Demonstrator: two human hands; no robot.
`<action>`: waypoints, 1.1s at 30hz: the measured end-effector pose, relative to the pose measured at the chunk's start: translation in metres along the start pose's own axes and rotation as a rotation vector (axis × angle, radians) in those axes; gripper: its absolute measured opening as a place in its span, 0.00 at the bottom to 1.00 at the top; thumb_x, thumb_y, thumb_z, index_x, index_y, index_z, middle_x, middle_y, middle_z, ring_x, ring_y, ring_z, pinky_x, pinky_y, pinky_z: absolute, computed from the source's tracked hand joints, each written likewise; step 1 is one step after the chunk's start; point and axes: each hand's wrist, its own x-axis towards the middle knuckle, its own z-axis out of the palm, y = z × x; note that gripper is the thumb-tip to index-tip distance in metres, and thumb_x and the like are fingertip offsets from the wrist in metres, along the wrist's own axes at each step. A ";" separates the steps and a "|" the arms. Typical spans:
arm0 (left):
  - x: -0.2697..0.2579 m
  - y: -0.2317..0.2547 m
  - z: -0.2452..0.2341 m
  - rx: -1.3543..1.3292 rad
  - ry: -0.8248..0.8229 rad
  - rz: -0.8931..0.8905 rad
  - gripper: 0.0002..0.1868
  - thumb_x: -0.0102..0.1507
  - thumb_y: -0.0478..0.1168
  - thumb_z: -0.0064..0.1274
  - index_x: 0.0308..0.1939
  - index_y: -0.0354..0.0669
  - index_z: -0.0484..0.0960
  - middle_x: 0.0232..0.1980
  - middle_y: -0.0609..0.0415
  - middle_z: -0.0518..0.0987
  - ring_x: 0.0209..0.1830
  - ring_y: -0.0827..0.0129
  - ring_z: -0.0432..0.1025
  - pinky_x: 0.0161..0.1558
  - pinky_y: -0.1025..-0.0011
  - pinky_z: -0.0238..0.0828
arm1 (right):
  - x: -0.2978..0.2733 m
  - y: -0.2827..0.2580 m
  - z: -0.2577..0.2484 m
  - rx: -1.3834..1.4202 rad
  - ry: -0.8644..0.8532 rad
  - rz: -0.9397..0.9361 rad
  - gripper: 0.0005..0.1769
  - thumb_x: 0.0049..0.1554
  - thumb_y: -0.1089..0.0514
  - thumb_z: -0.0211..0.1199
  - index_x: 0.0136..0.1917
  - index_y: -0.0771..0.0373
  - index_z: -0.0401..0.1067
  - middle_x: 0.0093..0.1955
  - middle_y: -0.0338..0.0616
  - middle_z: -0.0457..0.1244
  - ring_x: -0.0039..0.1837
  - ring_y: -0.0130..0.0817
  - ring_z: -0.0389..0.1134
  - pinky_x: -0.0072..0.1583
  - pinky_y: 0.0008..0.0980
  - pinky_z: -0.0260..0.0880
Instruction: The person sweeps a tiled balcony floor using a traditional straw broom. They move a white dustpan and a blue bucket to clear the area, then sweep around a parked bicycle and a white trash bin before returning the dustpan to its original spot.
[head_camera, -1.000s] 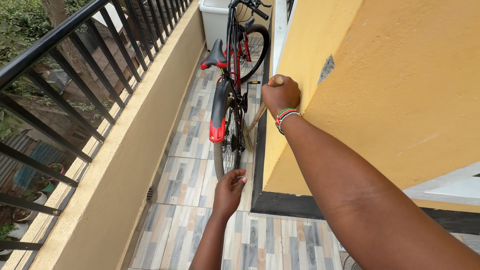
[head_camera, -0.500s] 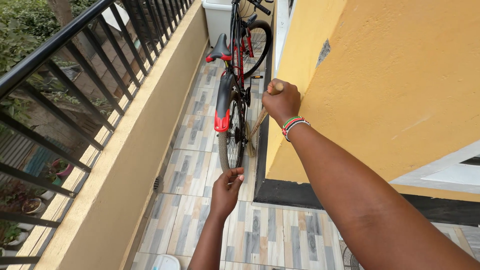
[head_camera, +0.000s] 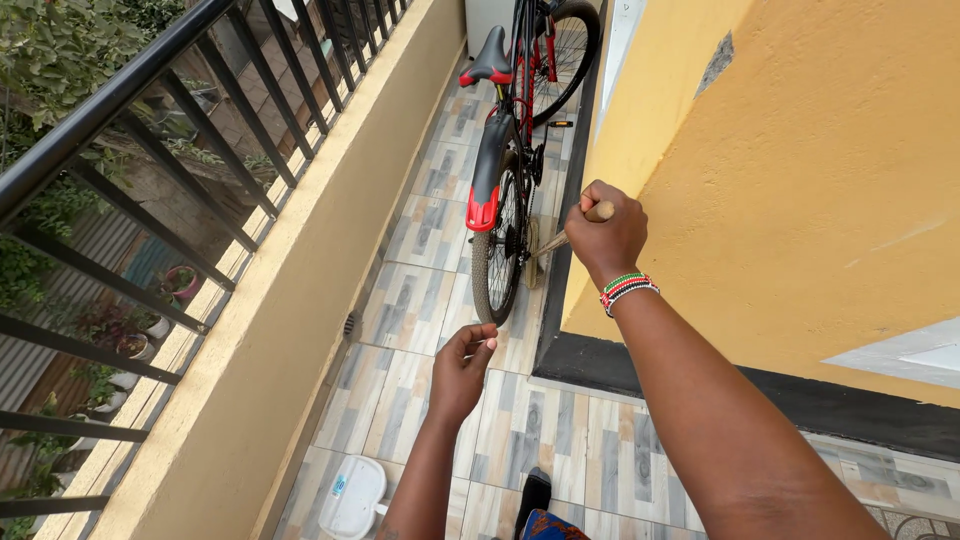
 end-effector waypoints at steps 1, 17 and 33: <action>0.006 0.001 0.003 0.011 -0.010 -0.011 0.15 0.66 0.42 0.54 0.54 0.43 0.83 0.50 0.59 0.85 0.46 0.76 0.75 0.47 0.70 0.75 | 0.002 0.000 0.002 0.023 0.002 0.015 0.10 0.48 0.65 0.62 0.29 0.56 0.64 0.25 0.39 0.61 0.28 0.36 0.63 0.34 0.35 0.61; 0.123 0.075 0.057 0.120 -0.183 0.035 0.15 0.66 0.42 0.55 0.54 0.40 0.82 0.46 0.55 0.85 0.44 0.73 0.77 0.48 0.71 0.76 | 0.078 0.018 0.028 0.087 0.022 -0.108 0.10 0.47 0.64 0.61 0.30 0.58 0.61 0.26 0.43 0.59 0.29 0.45 0.62 0.34 0.38 0.61; 0.287 0.064 0.139 0.277 -0.073 0.397 0.38 0.56 0.37 0.66 0.68 0.38 0.64 0.66 0.42 0.71 0.63 0.51 0.69 0.62 0.59 0.66 | 0.147 0.016 0.067 0.191 -0.017 0.038 0.14 0.48 0.70 0.59 0.29 0.61 0.57 0.23 0.39 0.51 0.26 0.25 0.52 0.31 0.27 0.55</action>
